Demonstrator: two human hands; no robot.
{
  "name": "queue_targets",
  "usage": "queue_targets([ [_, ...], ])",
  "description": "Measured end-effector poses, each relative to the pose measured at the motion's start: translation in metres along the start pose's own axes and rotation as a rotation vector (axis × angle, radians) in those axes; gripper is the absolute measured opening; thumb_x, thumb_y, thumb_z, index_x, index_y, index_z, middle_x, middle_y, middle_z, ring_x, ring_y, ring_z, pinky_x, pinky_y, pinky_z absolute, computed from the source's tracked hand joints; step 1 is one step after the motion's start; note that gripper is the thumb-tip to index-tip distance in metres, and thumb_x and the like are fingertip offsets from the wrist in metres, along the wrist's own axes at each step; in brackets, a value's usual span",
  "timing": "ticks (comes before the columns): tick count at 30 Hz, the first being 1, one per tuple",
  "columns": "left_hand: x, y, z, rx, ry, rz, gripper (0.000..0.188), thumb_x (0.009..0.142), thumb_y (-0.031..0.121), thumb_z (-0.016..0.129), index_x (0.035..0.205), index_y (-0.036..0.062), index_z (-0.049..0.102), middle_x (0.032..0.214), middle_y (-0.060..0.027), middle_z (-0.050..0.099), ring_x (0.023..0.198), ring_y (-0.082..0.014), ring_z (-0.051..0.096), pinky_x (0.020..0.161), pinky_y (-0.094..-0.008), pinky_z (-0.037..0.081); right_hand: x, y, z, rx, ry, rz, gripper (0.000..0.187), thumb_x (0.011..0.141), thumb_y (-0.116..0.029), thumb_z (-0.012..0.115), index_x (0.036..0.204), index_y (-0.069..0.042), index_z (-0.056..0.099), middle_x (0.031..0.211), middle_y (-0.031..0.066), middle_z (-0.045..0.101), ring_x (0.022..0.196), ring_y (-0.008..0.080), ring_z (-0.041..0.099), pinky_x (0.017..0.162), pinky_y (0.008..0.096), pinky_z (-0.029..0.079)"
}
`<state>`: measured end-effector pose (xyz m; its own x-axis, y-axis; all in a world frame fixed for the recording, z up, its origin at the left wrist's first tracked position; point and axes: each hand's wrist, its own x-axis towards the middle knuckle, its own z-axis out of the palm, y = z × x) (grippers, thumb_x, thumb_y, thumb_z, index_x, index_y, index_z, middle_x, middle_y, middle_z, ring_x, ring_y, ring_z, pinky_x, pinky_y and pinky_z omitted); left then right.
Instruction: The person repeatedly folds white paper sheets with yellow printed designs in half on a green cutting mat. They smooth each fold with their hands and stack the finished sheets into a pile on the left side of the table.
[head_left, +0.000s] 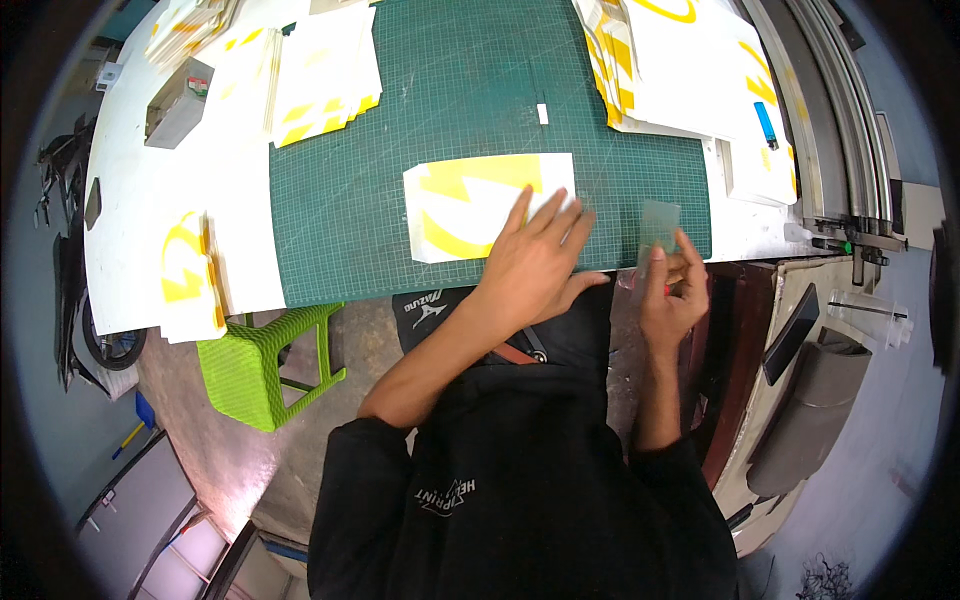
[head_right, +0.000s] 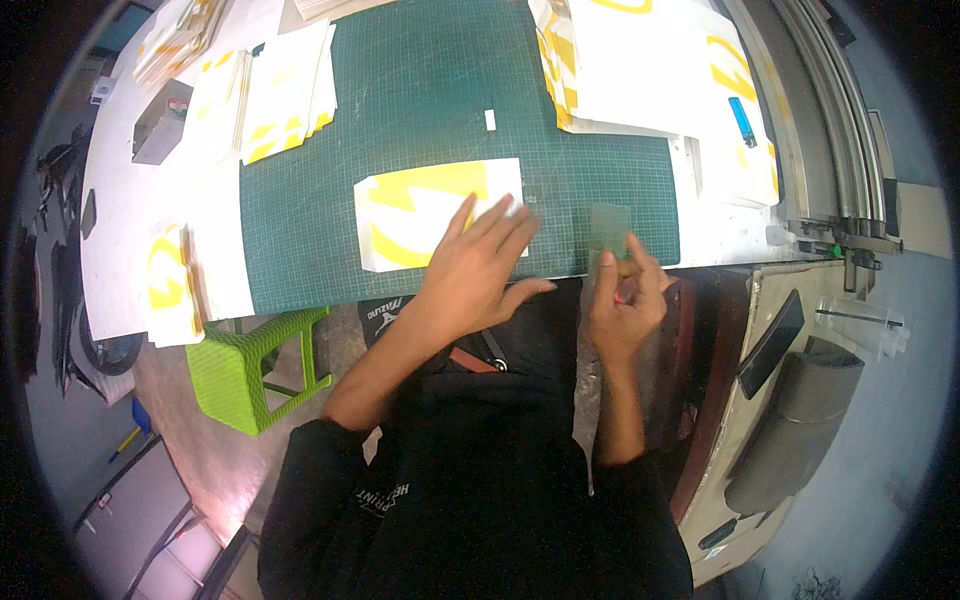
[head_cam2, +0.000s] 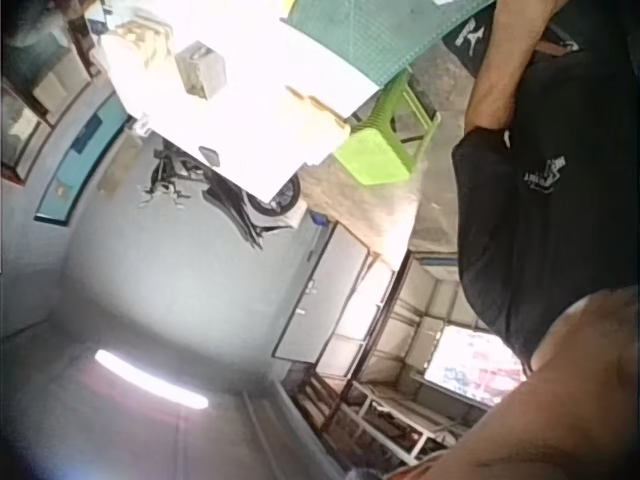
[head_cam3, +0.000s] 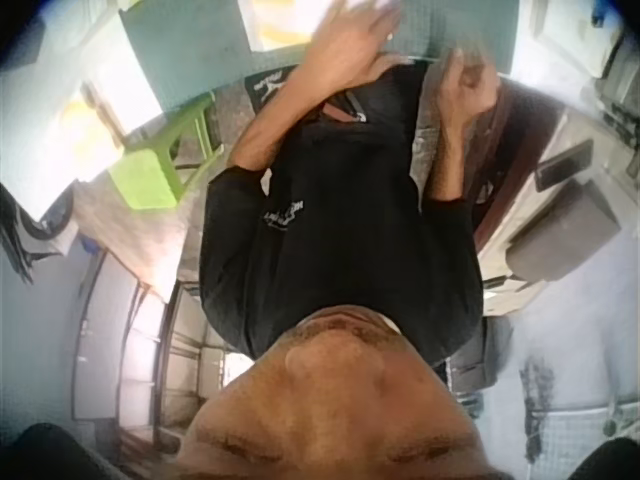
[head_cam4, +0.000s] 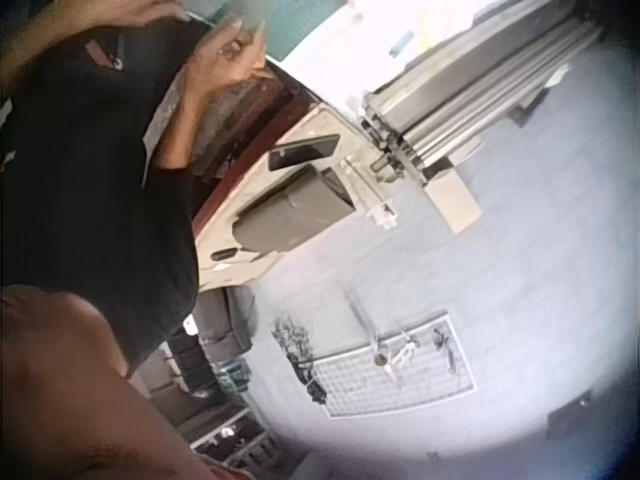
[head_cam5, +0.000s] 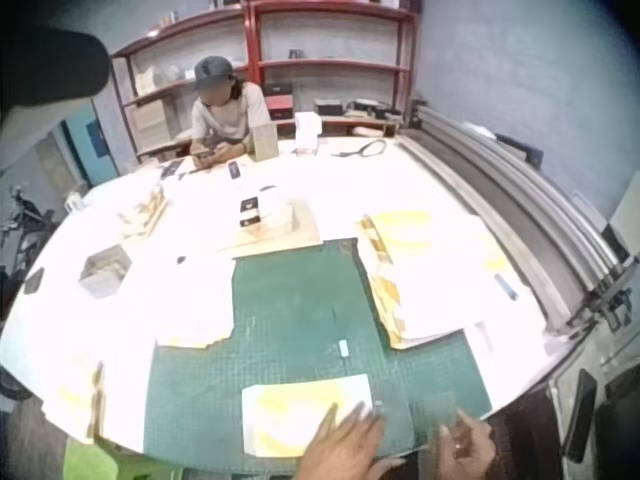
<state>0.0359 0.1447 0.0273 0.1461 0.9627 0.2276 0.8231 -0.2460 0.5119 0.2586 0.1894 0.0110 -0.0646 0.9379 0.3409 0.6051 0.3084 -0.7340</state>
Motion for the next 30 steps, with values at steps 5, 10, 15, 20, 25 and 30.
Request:
queue_targets([
  [5,-0.054,-0.028,-0.02,-0.248,0.067,0.122,0.038,0.087,0.03,0.083,0.112,0.0031,0.073,0.113,-0.0136,0.073,0.104,-0.0299,0.071,0.112,-0.0535,0.047,0.009,0.008,-0.011,0.18,-0.065,0.028,0.035,0.095,-0.003,0.075,0.129,0.004,0.068,0.096,0.0112,0.072,0.09,0.0189,0.065,0.083,0.0351,0.051],
  [10,-0.055,-0.009,-0.013,0.141,0.265,-0.227,0.044,0.088,0.024,0.083,0.126,0.0058,0.072,0.139,-0.0171,0.064,0.134,-0.0368,0.057,0.12,-0.06,0.035,0.021,-0.015,0.016,0.207,-0.18,-0.241,0.031,0.093,0.0,0.075,0.124,0.004,0.07,0.096,0.0131,0.073,0.089,0.0226,0.067,0.084,0.0365,0.051],
  [15,-0.079,-0.026,-0.038,0.136,0.093,-0.216,0.044,0.09,0.021,0.08,0.134,0.021,0.073,0.154,-0.0155,0.052,0.144,-0.0376,0.046,0.121,-0.0644,0.03,0.047,-0.033,0.024,0.101,-0.433,-0.55,0.042,0.083,0.006,0.075,0.123,-0.004,0.073,0.093,0.0072,0.072,0.092,0.0266,0.065,0.092,0.0416,0.046],
  [20,-0.1,-0.04,-0.042,0.155,0.048,-0.208,0.048,0.091,0.023,0.078,0.138,0.03,0.07,0.153,-0.0144,0.054,0.143,-0.0363,0.048,0.12,-0.0647,0.029,0.053,-0.046,0.058,0.064,-0.728,-0.771,0.044,0.08,0.002,0.073,0.122,-0.009,0.076,0.094,0.005,0.071,0.098,0.0278,0.063,0.095,0.046,0.042],
  [25,-0.102,-0.036,-0.04,0.172,0.059,-0.218,0.047,0.094,0.03,0.077,0.14,0.0235,0.069,0.153,-0.0141,0.055,0.145,-0.0351,0.048,0.122,-0.0654,0.027,0.122,-0.044,0.129,-0.099,-0.449,-0.769,0.04,0.085,-0.005,0.069,0.125,-0.011,0.075,0.1,0.0055,0.071,0.097,0.0269,0.063,0.091,0.045,0.044],
  [30,-0.113,-0.036,-0.039,0.073,0.094,-0.235,0.061,0.088,0.043,0.081,0.142,0.02,0.066,0.156,-0.0137,0.054,0.148,-0.0361,0.046,0.124,-0.0653,0.024,0.09,-0.095,0.148,0.184,-0.584,-1.033,0.037,0.082,-0.004,0.069,0.118,-0.011,0.077,0.091,0.0049,0.068,0.092,0.0232,0.062,0.088,0.0431,0.044],
])
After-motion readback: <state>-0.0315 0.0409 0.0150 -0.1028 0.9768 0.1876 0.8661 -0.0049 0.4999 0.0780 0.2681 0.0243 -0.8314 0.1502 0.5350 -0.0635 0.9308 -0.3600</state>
